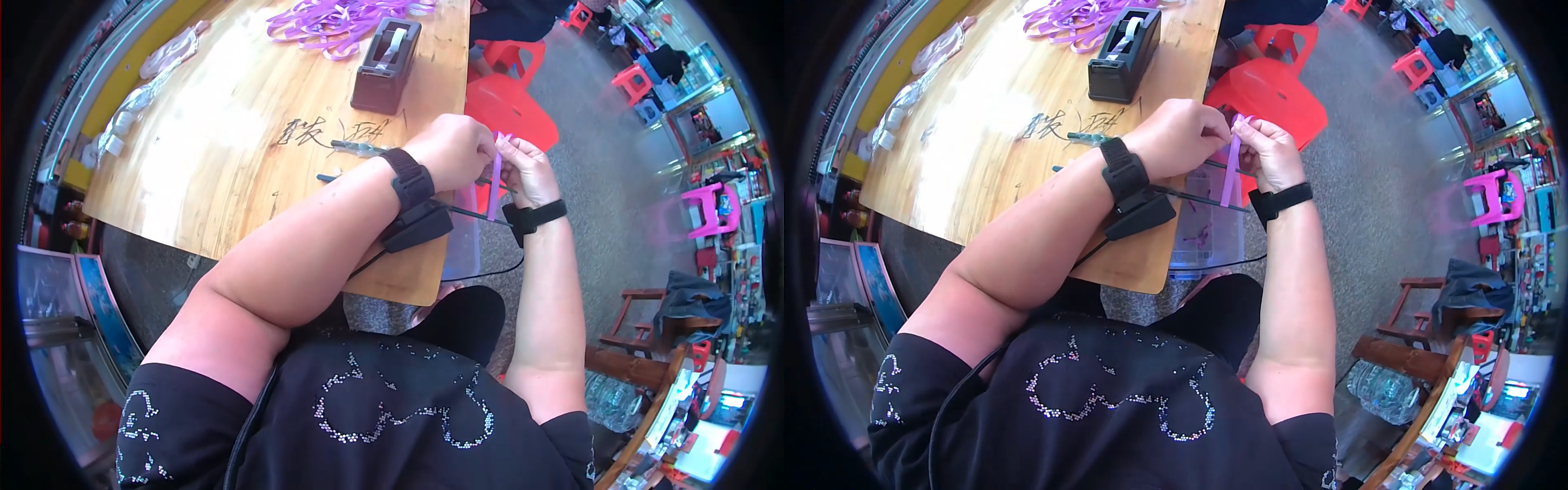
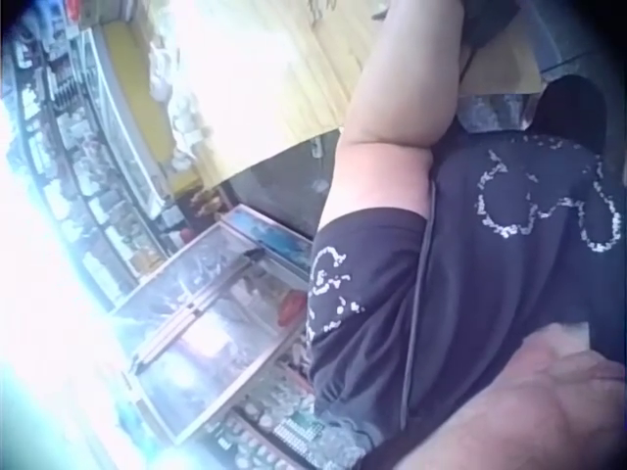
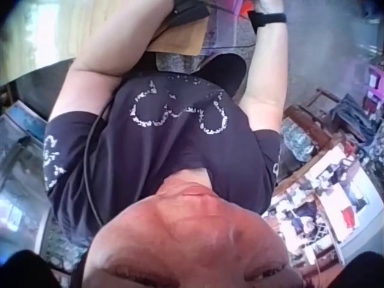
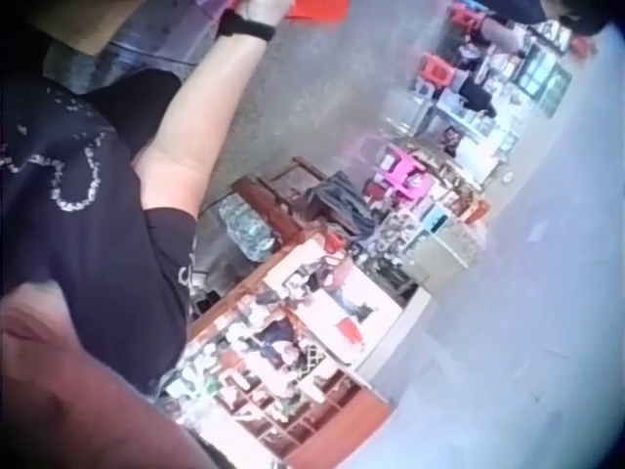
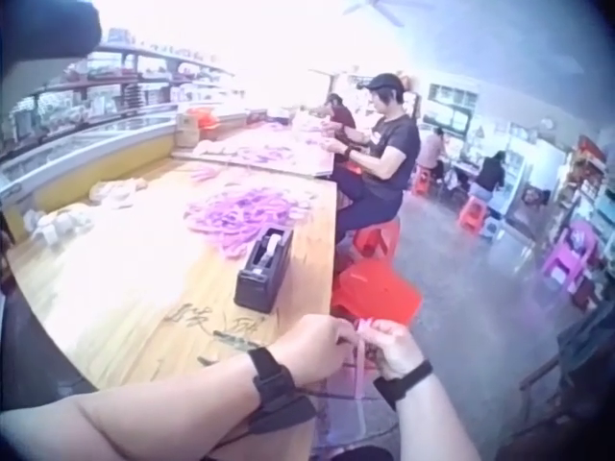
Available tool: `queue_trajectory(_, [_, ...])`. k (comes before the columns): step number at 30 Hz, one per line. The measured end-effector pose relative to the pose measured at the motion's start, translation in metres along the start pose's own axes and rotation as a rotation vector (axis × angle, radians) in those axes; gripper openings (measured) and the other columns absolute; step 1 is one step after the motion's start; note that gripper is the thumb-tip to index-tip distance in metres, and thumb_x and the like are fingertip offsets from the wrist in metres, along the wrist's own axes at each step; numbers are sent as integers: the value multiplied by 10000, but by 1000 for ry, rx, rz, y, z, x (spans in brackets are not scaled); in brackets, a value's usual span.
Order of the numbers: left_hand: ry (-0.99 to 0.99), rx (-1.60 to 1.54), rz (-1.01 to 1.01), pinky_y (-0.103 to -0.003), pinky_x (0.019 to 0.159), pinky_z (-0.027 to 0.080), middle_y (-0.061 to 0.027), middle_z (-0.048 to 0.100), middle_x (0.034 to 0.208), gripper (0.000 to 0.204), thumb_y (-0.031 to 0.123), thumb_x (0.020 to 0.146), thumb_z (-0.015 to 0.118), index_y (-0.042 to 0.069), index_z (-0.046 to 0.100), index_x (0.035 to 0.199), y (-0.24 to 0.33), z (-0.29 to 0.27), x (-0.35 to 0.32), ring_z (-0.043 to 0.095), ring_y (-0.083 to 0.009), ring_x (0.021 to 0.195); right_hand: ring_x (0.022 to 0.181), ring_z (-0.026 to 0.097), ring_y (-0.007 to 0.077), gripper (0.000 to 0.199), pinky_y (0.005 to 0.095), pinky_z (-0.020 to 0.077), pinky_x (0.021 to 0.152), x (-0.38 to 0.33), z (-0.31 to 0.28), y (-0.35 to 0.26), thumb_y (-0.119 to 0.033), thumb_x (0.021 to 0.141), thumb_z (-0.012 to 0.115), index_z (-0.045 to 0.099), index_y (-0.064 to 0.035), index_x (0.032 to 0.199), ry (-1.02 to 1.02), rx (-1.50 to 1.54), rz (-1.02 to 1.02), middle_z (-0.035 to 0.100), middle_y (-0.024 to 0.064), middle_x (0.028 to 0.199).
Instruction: The person attaches a scanner to their wrist and then ties purple ribbons onto two sticks, scanning each ribbon after it is tied.
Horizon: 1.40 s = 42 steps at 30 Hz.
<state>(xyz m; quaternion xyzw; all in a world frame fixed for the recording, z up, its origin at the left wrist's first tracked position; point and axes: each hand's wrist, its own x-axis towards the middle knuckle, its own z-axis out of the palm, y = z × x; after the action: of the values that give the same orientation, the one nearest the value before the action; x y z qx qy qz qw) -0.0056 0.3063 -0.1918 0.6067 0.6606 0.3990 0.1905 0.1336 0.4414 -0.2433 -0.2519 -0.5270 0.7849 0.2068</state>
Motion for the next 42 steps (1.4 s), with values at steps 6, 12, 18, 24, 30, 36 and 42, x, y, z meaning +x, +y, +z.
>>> queue_trajectory(6, [-32,-48,25,-326,699,505,-133,656,811,120,81,753,631,40,671,859,-1,6,2,642,-267,757,536,488,52,84,183,359,488,-7,14,-7,-145,818,657,614,-102,760,140,-41,-109,557,-36,628])
queue_trajectory(12, [-99,-97,-5,-306,724,502,-114,664,828,143,95,767,634,45,679,893,3,6,8,638,-222,749,527,481,53,66,188,356,482,-9,14,-7,-134,831,640,619,-94,783,123,7,-95,565,-29,651])
queue_trajectory(18, [-117,-173,-63,-298,751,497,-129,664,871,182,107,761,638,54,692,927,-1,4,9,639,-214,778,544,487,48,116,190,373,500,-13,18,-12,-174,825,661,653,-68,778,184,-129,-125,584,-19,656])
queue_trajectory(24, [-126,-163,-120,-292,735,496,-118,667,864,188,130,746,657,34,691,904,8,3,10,634,-201,764,608,515,48,201,213,405,541,-10,11,-13,-169,836,649,650,-15,708,275,-651,-408,609,-6,676])
queue_trajectory(30, [-104,-122,-102,-287,715,498,-105,672,823,180,139,743,659,37,696,887,8,4,11,632,-180,733,605,467,36,201,200,367,567,-9,15,-15,-168,848,637,637,-21,711,252,-639,-401,567,-35,657])
queue_trajectory(36, [-85,-193,-179,-278,707,498,-110,675,795,197,147,748,663,36,698,907,13,2,14,634,-162,719,559,453,29,154,179,348,519,-7,14,-15,-167,853,626,654,-68,738,226,-336,-326,577,-33,649])
queue_trajectory(42, [-88,-246,-207,-272,698,499,-111,674,777,212,158,760,664,16,698,914,16,3,14,631,-149,710,629,553,66,100,196,426,566,-7,11,-14,-146,853,624,654,-63,805,205,-134,-345,627,3,724])
